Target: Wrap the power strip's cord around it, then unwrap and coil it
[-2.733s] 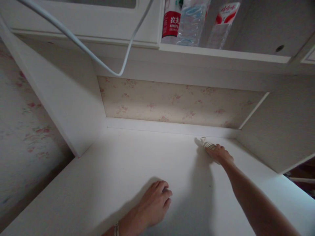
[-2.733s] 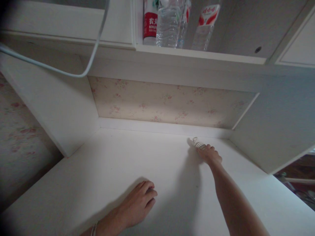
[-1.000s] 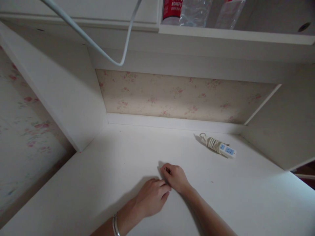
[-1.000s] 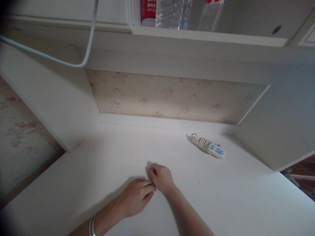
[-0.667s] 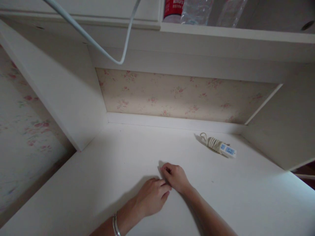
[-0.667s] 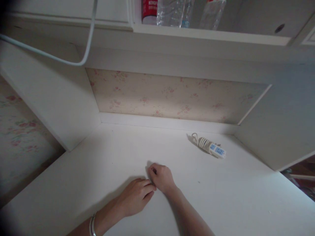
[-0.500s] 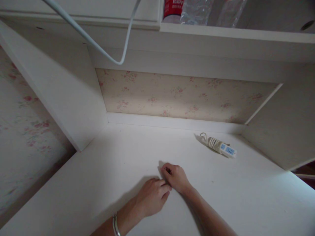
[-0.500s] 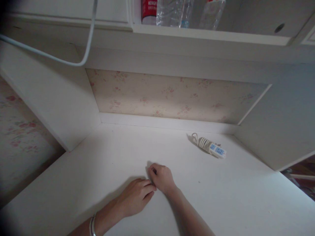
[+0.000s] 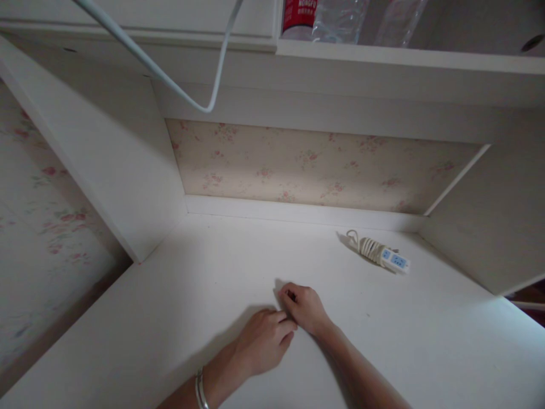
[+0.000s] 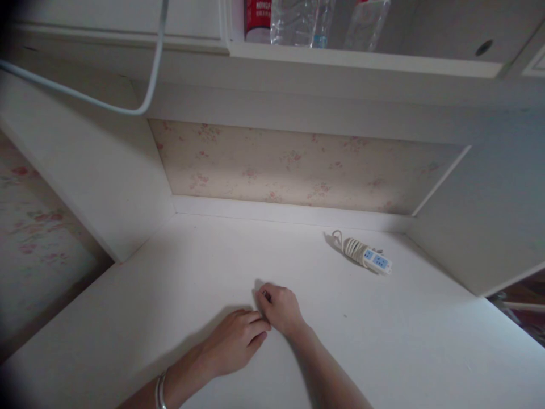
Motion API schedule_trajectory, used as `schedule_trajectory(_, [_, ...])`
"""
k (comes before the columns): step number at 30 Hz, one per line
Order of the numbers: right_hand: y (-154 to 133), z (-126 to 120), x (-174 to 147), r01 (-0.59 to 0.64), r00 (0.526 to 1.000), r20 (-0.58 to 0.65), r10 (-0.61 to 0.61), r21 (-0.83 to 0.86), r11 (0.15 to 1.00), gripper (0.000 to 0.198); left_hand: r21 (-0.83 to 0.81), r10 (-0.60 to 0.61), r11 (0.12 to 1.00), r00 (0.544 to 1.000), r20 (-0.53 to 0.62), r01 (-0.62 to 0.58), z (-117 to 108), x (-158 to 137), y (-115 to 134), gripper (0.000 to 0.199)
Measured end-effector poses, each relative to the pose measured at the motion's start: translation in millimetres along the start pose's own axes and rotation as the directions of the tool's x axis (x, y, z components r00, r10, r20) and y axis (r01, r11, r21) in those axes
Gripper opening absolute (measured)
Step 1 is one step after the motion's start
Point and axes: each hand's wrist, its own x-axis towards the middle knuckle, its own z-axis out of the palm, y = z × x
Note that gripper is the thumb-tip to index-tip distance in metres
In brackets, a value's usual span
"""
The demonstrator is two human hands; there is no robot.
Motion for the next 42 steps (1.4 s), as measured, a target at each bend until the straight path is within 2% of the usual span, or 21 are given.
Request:
schedule_trajectory(33, [3.6, 2.0, -1.2, 0.011, 1.0, -0.002, -0.011, -0.015, 1.0, 0.027, -0.019, -0.013, 1.0, 1.0, 0.023, 0.013, -0.7, -0.1, -0.4, 0.021])
schedule_trajectory(42, [3.0, 2.5, -0.3, 0.011, 1.0, 0.002, -0.011, -0.01, 1.0, 0.031, -0.014, -0.018, 1.0, 1.0, 0.014, 0.019, 2.5, -0.2, -0.9, 0.021])
